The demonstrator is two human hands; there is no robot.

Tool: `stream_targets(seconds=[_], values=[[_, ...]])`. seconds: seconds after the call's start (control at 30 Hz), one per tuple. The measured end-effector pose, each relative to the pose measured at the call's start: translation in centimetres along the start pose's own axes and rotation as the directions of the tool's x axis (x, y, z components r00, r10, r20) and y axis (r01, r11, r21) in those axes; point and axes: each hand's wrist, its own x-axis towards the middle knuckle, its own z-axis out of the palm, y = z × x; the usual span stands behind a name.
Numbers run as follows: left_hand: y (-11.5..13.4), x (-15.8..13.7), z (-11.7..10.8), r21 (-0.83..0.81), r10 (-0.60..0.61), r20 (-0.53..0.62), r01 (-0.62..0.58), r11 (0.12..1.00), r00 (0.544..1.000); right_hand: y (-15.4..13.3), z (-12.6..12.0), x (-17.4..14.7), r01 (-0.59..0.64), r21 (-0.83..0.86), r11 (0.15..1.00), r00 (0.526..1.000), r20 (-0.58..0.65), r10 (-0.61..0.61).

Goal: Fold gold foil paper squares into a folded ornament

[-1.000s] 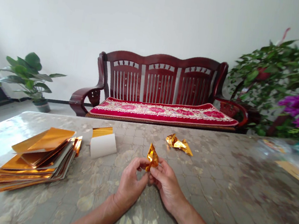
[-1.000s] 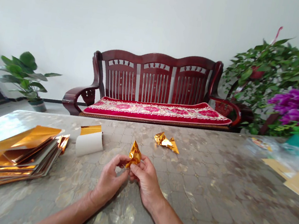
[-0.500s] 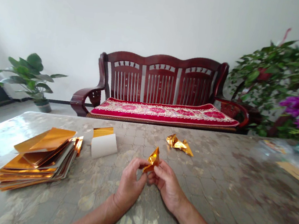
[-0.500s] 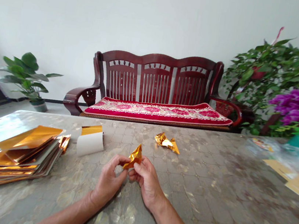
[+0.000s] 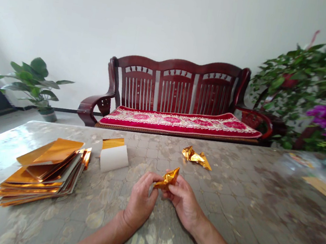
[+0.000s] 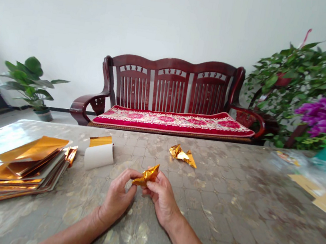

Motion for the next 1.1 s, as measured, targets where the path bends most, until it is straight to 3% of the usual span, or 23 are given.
stream_targets(seconds=[0.43,1.1], values=[[0.48,-0.06,-0.15,-0.012,0.108,-0.011,-0.108,0.994,0.994,-0.17,0.26,-0.12,-0.002,-0.034,0.999,0.999,-0.032,0.001],[0.58,-0.04,-0.13,-0.05,0.092,-0.012,-0.093,0.994,0.996,-0.27,0.49,-0.23,-0.021,-0.059,0.998,0.997,-0.072,0.017]])
